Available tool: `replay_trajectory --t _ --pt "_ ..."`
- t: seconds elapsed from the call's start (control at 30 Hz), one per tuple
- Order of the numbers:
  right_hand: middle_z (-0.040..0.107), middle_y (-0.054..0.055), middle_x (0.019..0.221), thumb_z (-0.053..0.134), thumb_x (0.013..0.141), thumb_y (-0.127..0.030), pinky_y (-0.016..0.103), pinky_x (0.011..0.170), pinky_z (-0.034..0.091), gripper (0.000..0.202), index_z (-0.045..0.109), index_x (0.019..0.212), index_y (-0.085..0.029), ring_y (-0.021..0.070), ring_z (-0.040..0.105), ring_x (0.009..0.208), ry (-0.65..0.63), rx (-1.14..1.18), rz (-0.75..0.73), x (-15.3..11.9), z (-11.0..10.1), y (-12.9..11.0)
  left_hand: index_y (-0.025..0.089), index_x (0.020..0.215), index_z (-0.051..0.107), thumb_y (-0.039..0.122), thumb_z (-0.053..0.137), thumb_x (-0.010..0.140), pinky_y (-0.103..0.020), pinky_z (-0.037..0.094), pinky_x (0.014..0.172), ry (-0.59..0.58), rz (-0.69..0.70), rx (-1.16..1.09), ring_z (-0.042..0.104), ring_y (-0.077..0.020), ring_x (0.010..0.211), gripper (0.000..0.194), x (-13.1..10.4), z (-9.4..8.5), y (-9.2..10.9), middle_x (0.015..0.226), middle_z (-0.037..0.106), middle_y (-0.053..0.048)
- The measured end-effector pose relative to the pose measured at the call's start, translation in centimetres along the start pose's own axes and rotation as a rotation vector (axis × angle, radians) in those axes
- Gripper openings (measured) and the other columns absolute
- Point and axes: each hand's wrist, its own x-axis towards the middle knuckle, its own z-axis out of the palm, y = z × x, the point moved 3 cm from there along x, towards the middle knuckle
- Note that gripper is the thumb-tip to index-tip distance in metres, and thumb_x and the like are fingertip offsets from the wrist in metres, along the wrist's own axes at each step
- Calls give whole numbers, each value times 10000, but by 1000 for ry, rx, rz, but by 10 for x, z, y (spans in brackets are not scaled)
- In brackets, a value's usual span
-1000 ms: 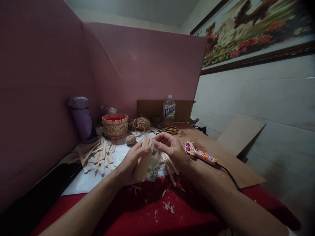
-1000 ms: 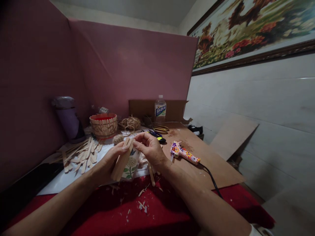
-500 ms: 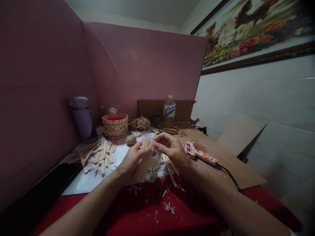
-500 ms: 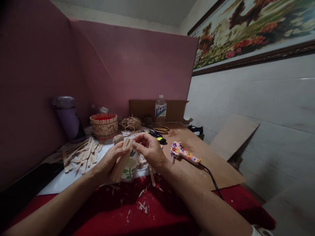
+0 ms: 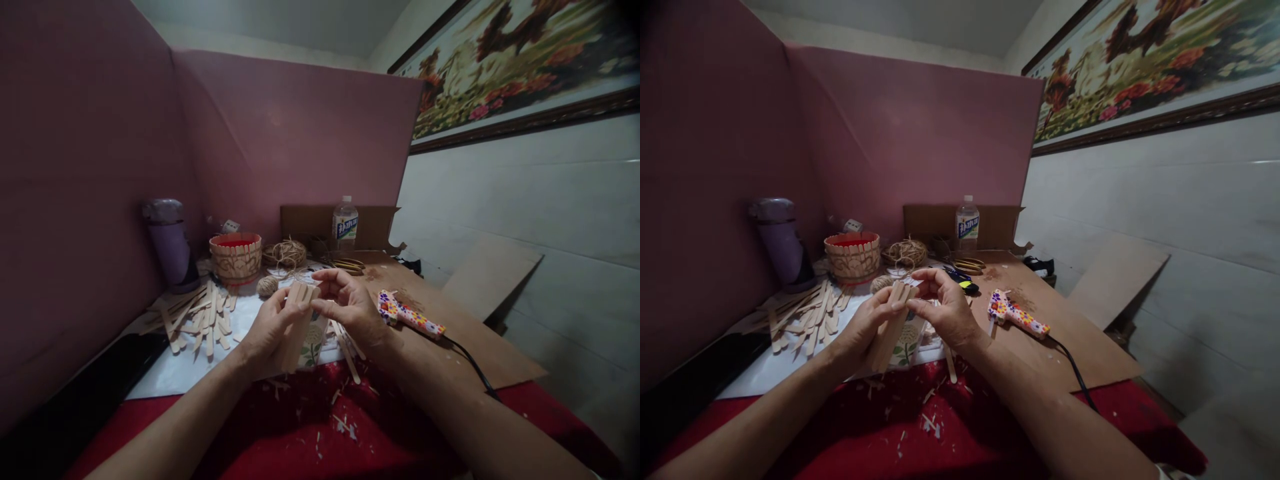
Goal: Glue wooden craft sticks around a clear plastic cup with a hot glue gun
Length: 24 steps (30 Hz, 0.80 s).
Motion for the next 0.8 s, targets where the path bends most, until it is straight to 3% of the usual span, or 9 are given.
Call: replay_trajectory --t 0.8 --pt "655 19 867 752 665 -230 328 789 478 320 634 962 -212 164 604 830 28 33 34 -1 -4 -10 174 1127 554 347 640 775 -242 482 556 -65 -77 -147 591 -150 643 402 -3 3 1 818 650 -36"
